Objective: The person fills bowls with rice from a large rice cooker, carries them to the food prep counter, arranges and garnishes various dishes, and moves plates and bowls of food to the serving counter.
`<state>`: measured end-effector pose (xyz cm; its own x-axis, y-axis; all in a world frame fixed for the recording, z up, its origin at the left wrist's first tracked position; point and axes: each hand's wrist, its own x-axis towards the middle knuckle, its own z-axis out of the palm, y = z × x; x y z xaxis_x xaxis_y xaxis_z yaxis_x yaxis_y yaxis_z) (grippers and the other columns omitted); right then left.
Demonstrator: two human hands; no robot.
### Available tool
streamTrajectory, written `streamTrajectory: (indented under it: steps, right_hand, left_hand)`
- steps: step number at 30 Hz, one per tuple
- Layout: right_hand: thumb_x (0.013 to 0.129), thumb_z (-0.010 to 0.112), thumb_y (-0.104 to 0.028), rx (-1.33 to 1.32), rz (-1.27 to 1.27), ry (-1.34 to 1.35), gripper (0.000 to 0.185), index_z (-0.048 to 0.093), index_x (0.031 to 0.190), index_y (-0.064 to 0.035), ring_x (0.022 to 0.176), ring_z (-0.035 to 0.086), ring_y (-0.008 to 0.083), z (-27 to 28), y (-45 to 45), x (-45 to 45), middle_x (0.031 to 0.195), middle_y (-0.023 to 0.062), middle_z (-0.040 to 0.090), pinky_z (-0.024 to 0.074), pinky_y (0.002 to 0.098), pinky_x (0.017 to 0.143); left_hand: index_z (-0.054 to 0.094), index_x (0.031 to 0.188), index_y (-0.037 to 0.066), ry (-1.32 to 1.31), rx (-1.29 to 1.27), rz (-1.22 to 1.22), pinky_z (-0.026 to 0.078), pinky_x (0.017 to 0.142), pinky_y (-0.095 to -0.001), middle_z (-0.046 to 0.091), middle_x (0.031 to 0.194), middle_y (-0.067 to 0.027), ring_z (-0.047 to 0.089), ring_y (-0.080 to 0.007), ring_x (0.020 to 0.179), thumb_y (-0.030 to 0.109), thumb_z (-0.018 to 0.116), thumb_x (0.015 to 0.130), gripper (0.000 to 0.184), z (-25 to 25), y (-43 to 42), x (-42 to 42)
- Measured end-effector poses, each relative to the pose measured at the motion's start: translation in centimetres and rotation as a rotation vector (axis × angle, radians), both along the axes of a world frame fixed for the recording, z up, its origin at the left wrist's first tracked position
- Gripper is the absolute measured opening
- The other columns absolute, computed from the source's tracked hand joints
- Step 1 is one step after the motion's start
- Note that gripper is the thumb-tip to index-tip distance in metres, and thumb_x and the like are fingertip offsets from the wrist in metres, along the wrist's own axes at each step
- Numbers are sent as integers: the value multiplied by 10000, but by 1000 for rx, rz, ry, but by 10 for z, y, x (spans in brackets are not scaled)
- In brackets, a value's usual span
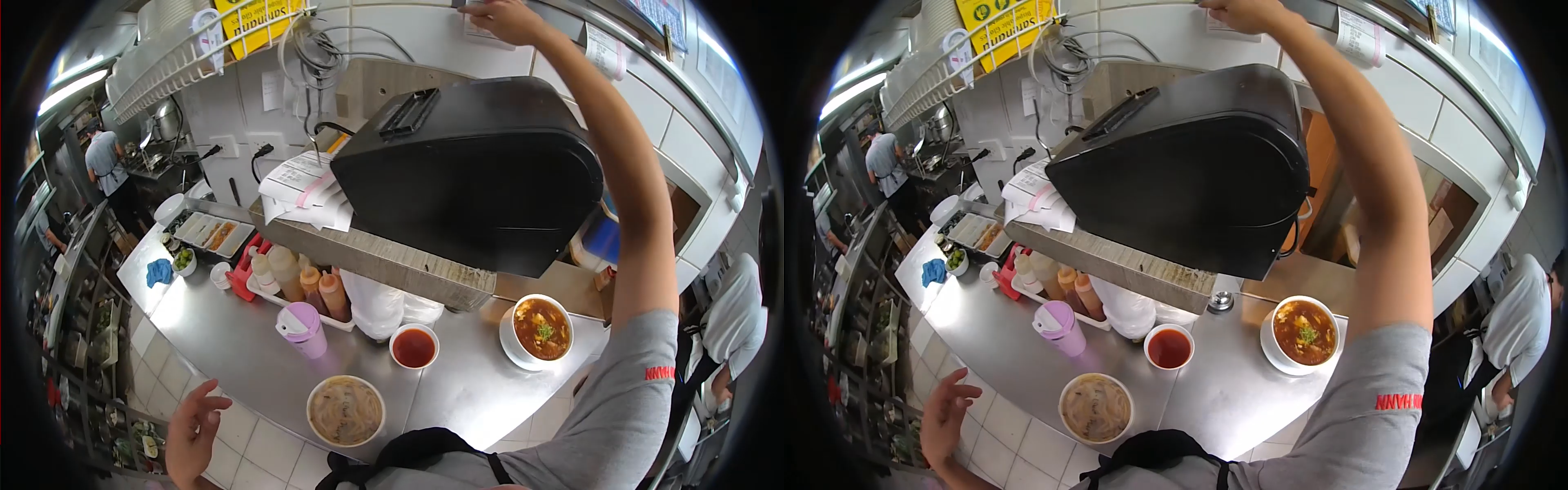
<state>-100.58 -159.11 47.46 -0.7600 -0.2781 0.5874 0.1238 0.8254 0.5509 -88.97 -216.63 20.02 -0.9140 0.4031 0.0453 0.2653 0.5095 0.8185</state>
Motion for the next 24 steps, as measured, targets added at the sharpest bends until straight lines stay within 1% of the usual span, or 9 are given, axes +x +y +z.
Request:
streamTrajectory:
  steps: [6, 11, 13, 16, 17, 18, 19, 22, 24]
  right_hand:
    - [882, 468, -292, -545, 274, 262, 321, 582, 1113, -100, 1075, 416, 239, 20, -77, 152, 1060, 132, 547, 321, 382, 943]
    - [914, 376, -201, -813, 234, 751, 361, 494, 1166, 29, 1109, 459, 228, -99, -82, 374, 1154, 148, 515, 323, 322, 970]
    - [921, 370, -176, -919, 101, 905, 346, 483, 1158, 47, 1039, 479, 209, -185, -70, 469, 1109, 131, 521, 350, 314, 920]
    - [921, 408, -156, -1056, -298, 793, 274, 505, 1103, 25, 810, 516, 157, -357, -56, 589, 918, 70, 558, 432, 325, 754]
    - [879, 403, -95, -1267, -505, 781, 270, 508, 1107, 3, 831, 488, 206, -415, -63, 610, 1016, 103, 520, 403, 339, 711]
    - [849, 447, -45, -844, -1214, 436, 392, 422, 1236, 13, 943, 512, 231, -461, -102, 623, 1163, 136, 495, 431, 340, 740]
    - [846, 457, -46, -814, -1257, 418, 431, 380, 1266, 13, 1014, 492, 245, -491, -141, 628, 1203, 145, 474, 436, 345, 775]
    - [864, 470, -102, -1316, -818, 494, 403, 415, 1243, 24, 1099, 482, 246, -483, -237, 577, 1200, 150, 497, 439, 330, 853]
    - [889, 472, -177, -1987, -646, 484, 345, 502, 1162, 31, 1002, 539, 202, -390, -328, 465, 1097, 138, 570, 448, 304, 837]
  left_hand:
    - [432, 1225, 5, 96, 90, 70, 449, 732, -276, 618, 887, -89, 571, -157, 847, 288, 475, 899, 434, -6, -30, 16]
    - [435, 1226, 11, 39, 148, 233, 465, 686, -256, 619, 850, -72, 578, -140, 810, 310, 478, 899, 446, -34, -62, 17]
    - [437, 1226, 14, 26, 164, 315, 464, 688, -257, 614, 849, -69, 574, -135, 806, 297, 466, 907, 428, -48, -81, 6]
    - [447, 1220, 23, 74, 211, 321, 452, 729, -267, 609, 868, -75, 570, -138, 817, 255, 428, 922, 378, -58, -87, -19]
    - [451, 1217, 27, 102, 221, 295, 446, 750, -272, 608, 877, -79, 569, -140, 823, 237, 412, 928, 360, -56, -89, -35]
    - [449, 1215, 16, 211, 235, 269, 445, 764, -281, 606, 887, -93, 570, -149, 828, 218, 400, 931, 351, -55, -88, -50]
    - [446, 1212, 6, 311, 257, 243, 443, 778, -291, 603, 897, -106, 571, -157, 832, 199, 388, 934, 343, -56, -84, -62]
    - [467, 1177, 1, 532, 560, 113, 434, 832, -313, 598, 940, -126, 571, -192, 913, 168, 364, 935, 312, -58, -67, -83]
    - [476, 1164, 10, 664, 761, -237, 421, 879, -339, 593, 987, -135, 560, -228, 976, 200, 364, 933, 319, -62, -58, -86]
